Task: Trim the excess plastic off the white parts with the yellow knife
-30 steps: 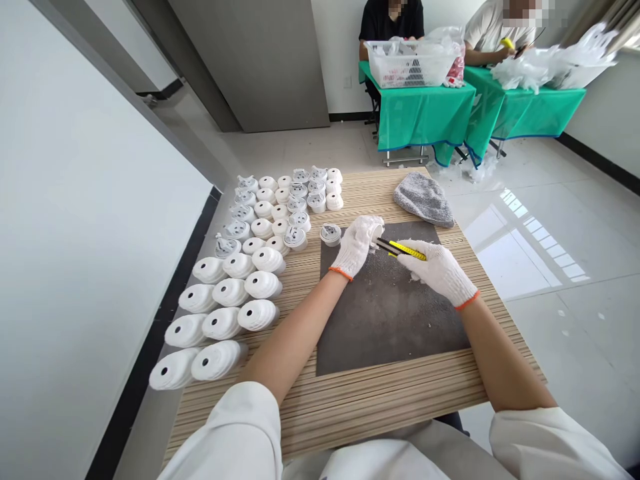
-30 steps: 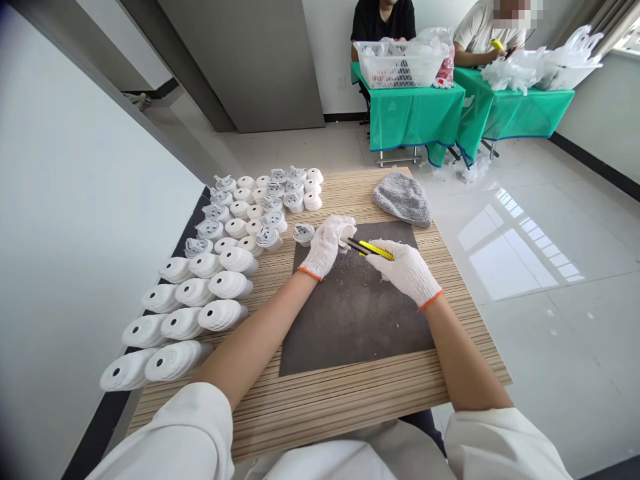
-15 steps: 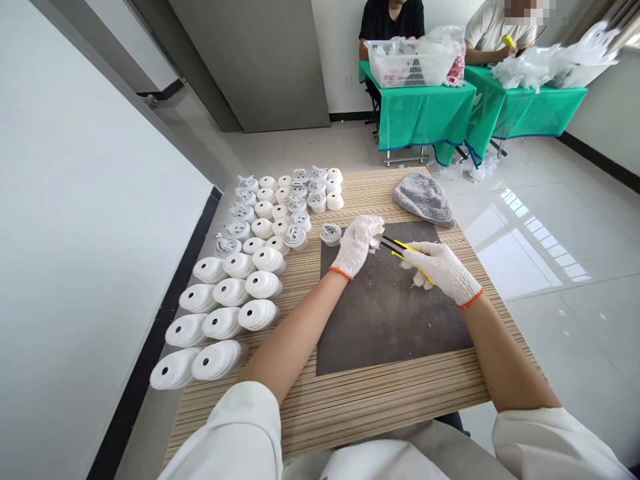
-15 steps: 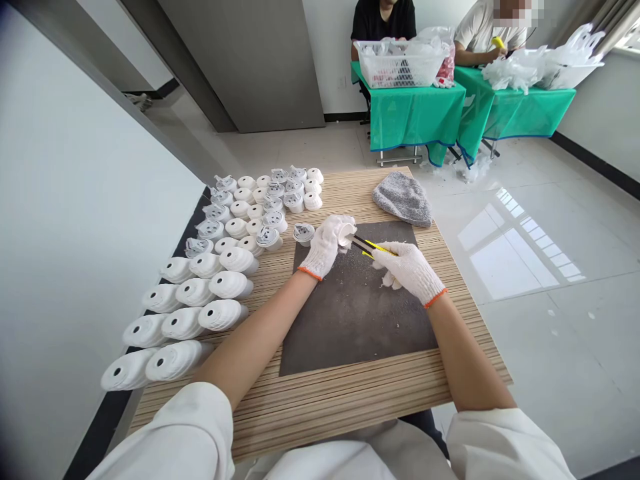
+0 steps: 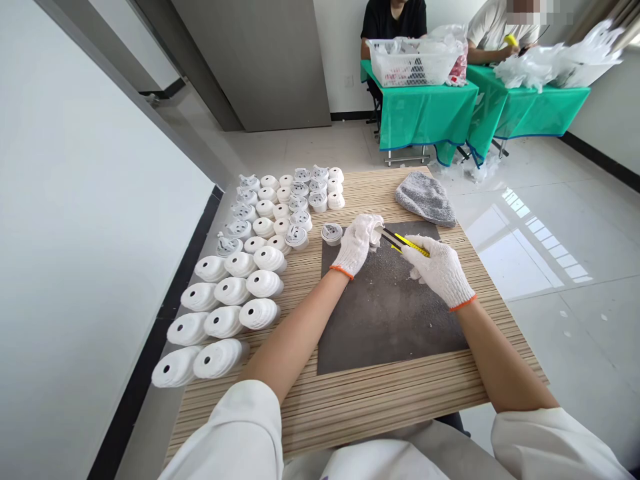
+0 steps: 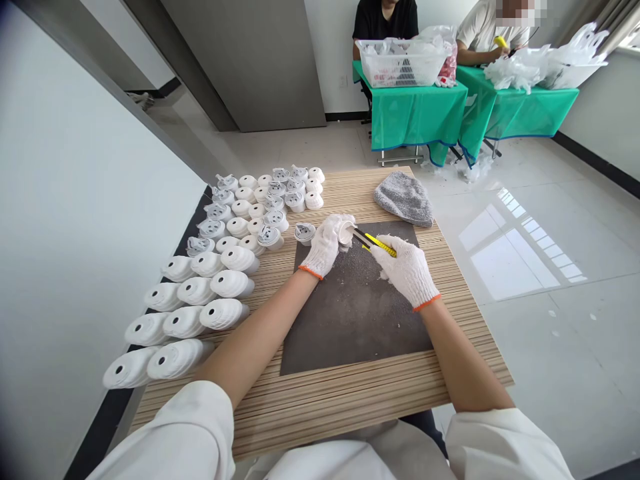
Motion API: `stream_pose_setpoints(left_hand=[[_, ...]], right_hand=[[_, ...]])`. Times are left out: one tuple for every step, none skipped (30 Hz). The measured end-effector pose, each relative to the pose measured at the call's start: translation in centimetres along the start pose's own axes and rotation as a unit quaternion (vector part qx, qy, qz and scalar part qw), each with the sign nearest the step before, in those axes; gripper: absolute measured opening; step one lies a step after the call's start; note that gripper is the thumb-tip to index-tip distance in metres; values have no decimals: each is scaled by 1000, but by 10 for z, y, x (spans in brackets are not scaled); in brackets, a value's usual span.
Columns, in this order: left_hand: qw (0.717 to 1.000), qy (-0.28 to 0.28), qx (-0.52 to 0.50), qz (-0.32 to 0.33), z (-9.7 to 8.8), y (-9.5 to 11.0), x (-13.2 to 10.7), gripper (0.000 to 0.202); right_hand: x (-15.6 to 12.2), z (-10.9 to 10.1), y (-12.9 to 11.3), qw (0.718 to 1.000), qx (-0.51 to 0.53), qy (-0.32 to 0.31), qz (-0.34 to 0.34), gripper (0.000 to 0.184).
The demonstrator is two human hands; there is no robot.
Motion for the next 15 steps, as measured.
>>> stream_pose_setpoints(left_hand=[[1000,1,0,-2,0,-1,0,43],[1000,0,-1,-2,0,0,0,43],[1000,-5,-2,-2,0,1,0,43],[1000,-10,-4,-1,0,2,-1,43],[1000,-12,-6,-1,0,4,-1,43],[1000,-13,-10,-4,1,6,-2,44],[1000,-10,-18,-11,1,8,-2,45],[999,-4,-28,-19,2,9,-2,47],[999,2,-40,-29,2,9,-2,48],[998,6,-52,-36,3,9,-1,48],[997,10,-63,-40,3,9,0,47],[997,10,-71,-41,3,8,1,45],[996,9,-77,-40,3,7,1,43],[996,9,-80,-41,3,6,2,41],[996,13,-80,-46,3,5,2,40]], right_hand=[[0,0,0,1000,-4,4,0,38],[0,0,-1,1000,-7,10,-5,38],[-1,0,-1,1000,-9,16,-14,39],[-2,1,-2,999,-16,26,-29,40],[-3,2,-3,998,-28,41,-49,41],[-4,3,-3,994,-46,63,-75,41],[-5,3,-2,988,-72,89,-108,41],[-6,3,-2,978,-103,115,-143,41],[-6,3,-1,964,-138,140,-178,40],[-6,2,1,949,-174,160,-209,40],[-6,1,2,933,-209,173,-237,40],[-6,-1,4,917,-240,183,-261,39],[-5,-3,4,903,-264,190,-280,39],[-4,-5,5,892,-281,197,-294,38],[-4,-7,5,883,-291,202,-306,37]])
Point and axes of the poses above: each hand's wrist, its own x-axis towards the middle knuckle, its own z-axis out of the palm, y = z × x, the point moved 2 cm from there along x, towards the middle knuckle, and after that the axes turned 10 degrees about z, right-handed, at the moved point
